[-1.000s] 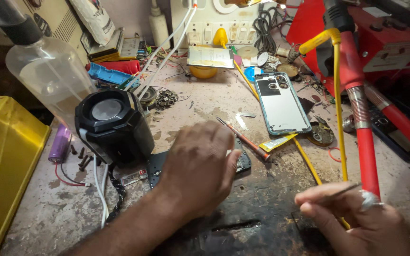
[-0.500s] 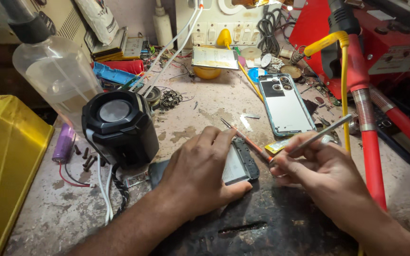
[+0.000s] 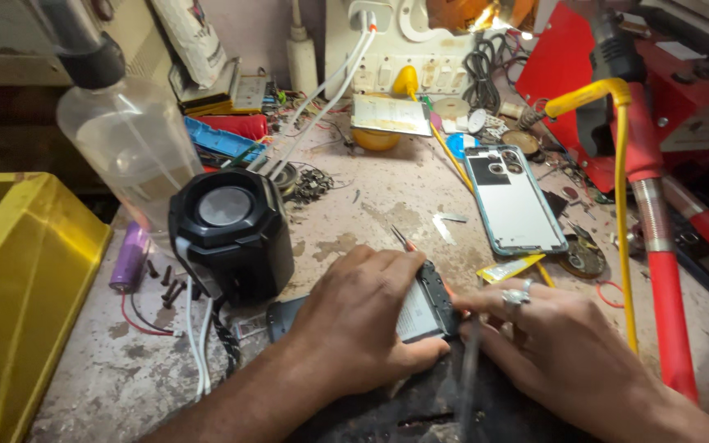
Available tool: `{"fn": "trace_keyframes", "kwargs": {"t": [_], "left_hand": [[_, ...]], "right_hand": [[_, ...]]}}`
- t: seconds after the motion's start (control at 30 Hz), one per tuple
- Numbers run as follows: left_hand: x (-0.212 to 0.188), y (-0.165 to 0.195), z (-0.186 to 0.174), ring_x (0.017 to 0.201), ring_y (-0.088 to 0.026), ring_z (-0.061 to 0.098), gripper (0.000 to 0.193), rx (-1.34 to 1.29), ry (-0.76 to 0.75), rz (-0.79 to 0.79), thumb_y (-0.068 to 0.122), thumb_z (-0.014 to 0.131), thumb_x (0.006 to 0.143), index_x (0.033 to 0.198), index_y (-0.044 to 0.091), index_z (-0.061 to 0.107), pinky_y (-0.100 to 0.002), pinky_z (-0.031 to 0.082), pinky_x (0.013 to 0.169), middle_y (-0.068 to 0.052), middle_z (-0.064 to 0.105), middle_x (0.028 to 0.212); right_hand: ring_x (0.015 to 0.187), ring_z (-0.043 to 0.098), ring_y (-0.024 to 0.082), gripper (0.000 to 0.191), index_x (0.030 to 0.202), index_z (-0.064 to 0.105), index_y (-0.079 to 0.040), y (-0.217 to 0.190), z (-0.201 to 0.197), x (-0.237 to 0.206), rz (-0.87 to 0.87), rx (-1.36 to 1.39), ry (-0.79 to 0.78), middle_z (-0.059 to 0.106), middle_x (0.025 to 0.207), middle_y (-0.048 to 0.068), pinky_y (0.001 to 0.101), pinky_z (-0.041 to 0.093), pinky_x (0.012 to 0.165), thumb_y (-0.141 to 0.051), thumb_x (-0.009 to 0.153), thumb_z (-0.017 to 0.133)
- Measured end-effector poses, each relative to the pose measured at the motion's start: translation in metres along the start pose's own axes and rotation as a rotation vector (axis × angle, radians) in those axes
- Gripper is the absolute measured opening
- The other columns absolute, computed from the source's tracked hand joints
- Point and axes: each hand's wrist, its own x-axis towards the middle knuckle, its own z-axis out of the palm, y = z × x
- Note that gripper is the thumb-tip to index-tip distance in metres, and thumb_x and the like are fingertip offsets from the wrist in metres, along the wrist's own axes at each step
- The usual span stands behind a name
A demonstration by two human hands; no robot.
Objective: The person uses a screwdriver and tweezers to remove screws and small components from a disassembled smartphone. They then open a parts organizer and place a removed component into a small plastic bag.
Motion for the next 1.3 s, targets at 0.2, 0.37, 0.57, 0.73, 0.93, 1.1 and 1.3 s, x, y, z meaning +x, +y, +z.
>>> {"fn": "trace_keyframes", "kwargs": {"t": [0.2,0.37,0.57,0.73,0.93,1.1,1.3], "left_hand": [[0.002,0.003,-0.004,0.096,-0.037,0.064,0.081,-0.014,-0.111,-0.092,0.043,0.091,0.063,0.121,0.002,0.051,-0.048,0.050,0.087,-0.018,0.068,0.091],[0.001,0.003,-0.007,0.090,-0.037,0.066,0.085,-0.030,-0.085,-0.108,0.044,0.093,0.061,0.125,0.006,0.051,-0.048,0.051,0.083,-0.018,0.067,0.092],[-0.001,0.009,-0.006,0.089,-0.041,0.066,0.081,-0.023,0.011,-0.015,0.037,0.096,0.060,0.119,0.005,0.049,-0.052,0.051,0.078,-0.018,0.068,0.092],[-0.004,0.010,-0.008,0.088,-0.041,0.066,0.078,-0.020,0.021,0.031,0.035,0.095,0.062,0.117,0.004,0.048,-0.053,0.049,0.078,-0.018,0.067,0.090],[-0.004,0.007,-0.002,0.090,-0.039,0.067,0.084,-0.034,0.029,0.040,0.038,0.095,0.062,0.121,0.003,0.047,-0.051,0.051,0.079,-0.019,0.067,0.094],[-0.008,0.003,-0.001,0.092,-0.040,0.067,0.088,-0.051,0.016,0.033,0.038,0.094,0.063,0.124,-0.002,0.045,-0.050,0.052,0.080,-0.021,0.066,0.099],[-0.008,0.007,-0.002,0.091,-0.041,0.067,0.083,-0.042,-0.011,0.014,0.037,0.094,0.064,0.122,0.001,0.046,-0.051,0.051,0.080,-0.021,0.067,0.095]], "right_hand": [[0.065,0.075,0.027,0.017,0.094,0.079,-0.016,0.007,0.001,0.031,-0.275,0.045,0.119,0.076,0.073,0.010,0.0398,0.060,0.060,-0.013,0.077,0.074],[0.070,0.076,0.027,0.018,0.101,0.081,-0.017,-0.004,-0.004,0.087,-0.266,-0.016,0.067,0.075,0.078,0.015,0.0403,0.060,0.065,-0.021,0.085,0.074],[0.081,0.078,0.018,0.025,0.116,0.076,-0.012,0.003,-0.017,0.069,-0.191,0.489,0.250,0.078,0.088,0.010,0.0330,0.062,0.068,-0.023,0.098,0.063],[0.083,0.077,0.024,0.021,0.116,0.064,-0.004,0.011,-0.001,0.030,0.239,0.978,0.134,0.079,0.087,0.016,0.0388,0.064,0.075,-0.013,0.098,0.068],[0.086,0.077,0.023,0.018,0.105,0.057,-0.002,0.020,0.014,0.037,0.355,1.331,0.069,0.076,0.089,0.017,0.0369,0.065,0.079,-0.014,0.094,0.061],[0.088,0.078,0.026,0.018,0.111,0.056,-0.002,0.017,0.018,0.033,0.299,1.422,0.027,0.073,0.092,0.015,0.0406,0.066,0.077,-0.014,0.100,0.063],[0.078,0.074,0.021,0.017,0.101,0.060,-0.001,0.013,0.017,0.032,0.422,1.301,0.060,0.073,0.083,0.014,0.0361,0.064,0.073,-0.016,0.094,0.065]]}}
